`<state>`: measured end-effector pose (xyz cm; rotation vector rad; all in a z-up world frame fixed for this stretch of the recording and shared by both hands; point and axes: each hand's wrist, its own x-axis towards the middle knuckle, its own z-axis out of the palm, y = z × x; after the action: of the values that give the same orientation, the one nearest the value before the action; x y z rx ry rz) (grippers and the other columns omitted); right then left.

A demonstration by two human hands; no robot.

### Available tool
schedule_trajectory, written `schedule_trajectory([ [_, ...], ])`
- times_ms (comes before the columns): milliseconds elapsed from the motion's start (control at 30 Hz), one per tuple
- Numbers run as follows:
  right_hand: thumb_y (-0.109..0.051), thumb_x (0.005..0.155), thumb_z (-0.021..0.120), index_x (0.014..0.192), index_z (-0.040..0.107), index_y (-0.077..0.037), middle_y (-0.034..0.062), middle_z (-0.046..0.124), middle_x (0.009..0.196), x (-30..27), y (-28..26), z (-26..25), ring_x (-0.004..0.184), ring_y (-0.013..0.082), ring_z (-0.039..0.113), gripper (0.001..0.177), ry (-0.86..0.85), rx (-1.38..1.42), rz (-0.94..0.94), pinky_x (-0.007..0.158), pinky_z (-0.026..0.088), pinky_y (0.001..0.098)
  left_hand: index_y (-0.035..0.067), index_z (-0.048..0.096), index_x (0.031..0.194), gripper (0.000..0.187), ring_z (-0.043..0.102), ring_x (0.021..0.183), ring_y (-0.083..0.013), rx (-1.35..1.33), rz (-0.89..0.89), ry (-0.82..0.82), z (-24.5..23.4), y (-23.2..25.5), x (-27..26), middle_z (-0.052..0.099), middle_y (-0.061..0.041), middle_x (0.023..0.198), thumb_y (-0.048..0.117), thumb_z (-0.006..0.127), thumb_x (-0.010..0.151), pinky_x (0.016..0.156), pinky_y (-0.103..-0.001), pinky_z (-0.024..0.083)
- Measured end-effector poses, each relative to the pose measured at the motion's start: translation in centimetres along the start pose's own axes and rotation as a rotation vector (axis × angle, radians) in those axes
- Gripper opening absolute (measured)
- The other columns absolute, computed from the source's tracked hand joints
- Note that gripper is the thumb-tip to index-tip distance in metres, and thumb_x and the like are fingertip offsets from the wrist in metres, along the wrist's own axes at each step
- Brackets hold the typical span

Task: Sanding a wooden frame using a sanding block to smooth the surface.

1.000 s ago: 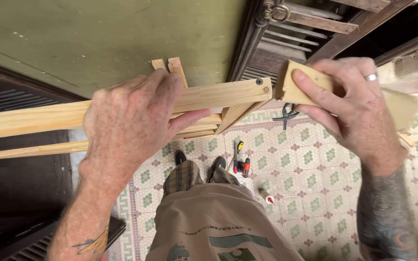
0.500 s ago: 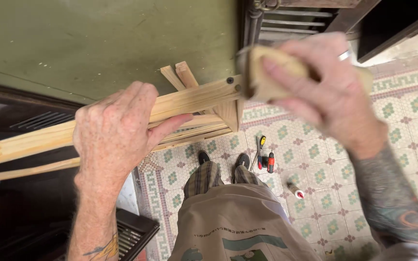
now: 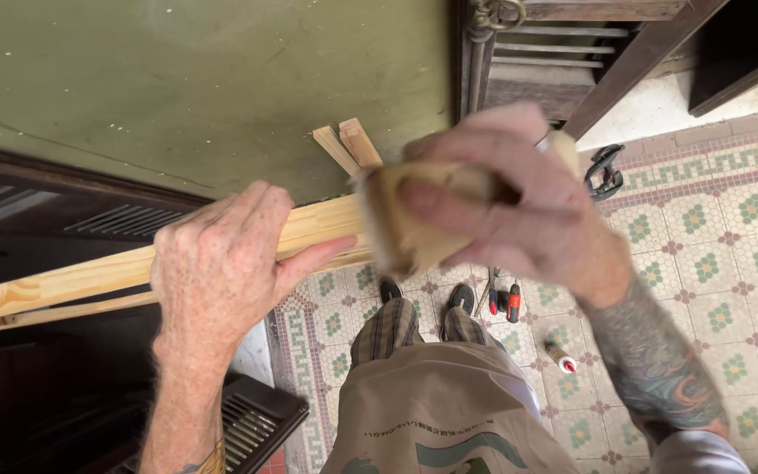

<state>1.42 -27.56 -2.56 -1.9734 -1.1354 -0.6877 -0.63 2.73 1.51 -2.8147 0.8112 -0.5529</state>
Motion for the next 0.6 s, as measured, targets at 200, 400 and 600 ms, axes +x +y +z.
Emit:
schedule_trajectory([
  [200,-0.034,0.098,0.069,0.133,0.063,-0.002,0.0233,0.057,0.138,1.1,-0.4,0.7,0.125,0.0370,0.048,0.048,0.042,0.113,0.017,0.105,0.053,0.0460,0.017,0.042,0.078,0.067,0.042,0.049,-0.0118,-0.046,0.009,-0.012,-0.4,0.0,0.0,0.043,0.003,0.066,0.081,0.043,0.097,0.040,-0.032,0.035],
  [400,-0.019,0.101,0.059,0.139,0.054,0.000,0.0194,0.049,0.143,-0.1,0.7,2.9,0.131,0.0366,0.057,0.042,0.167,0.726,0.206,0.108,0.064,0.0490,0.014,0.039,0.078,0.075,0.043,0.053,-0.0190,0.015,-0.017,0.002,-0.5,0.2,-0.3,0.040,0.000,0.066,0.083,0.065,0.094,0.047,-0.038,0.032],
  [600,-0.042,0.099,0.078,0.145,0.054,-0.013,0.0157,0.057,0.138,-0.1,2.4,3.7,0.120,0.0303,0.055,0.059,0.281,0.262,-0.080,0.104,0.050,0.0427,0.013,0.041,0.078,0.064,0.046,0.054,-0.0218,-0.010,-0.017,-0.031,-0.5,0.1,-0.3,0.043,0.000,0.068,0.070,0.063,0.097,0.047,-0.040,0.033],
])
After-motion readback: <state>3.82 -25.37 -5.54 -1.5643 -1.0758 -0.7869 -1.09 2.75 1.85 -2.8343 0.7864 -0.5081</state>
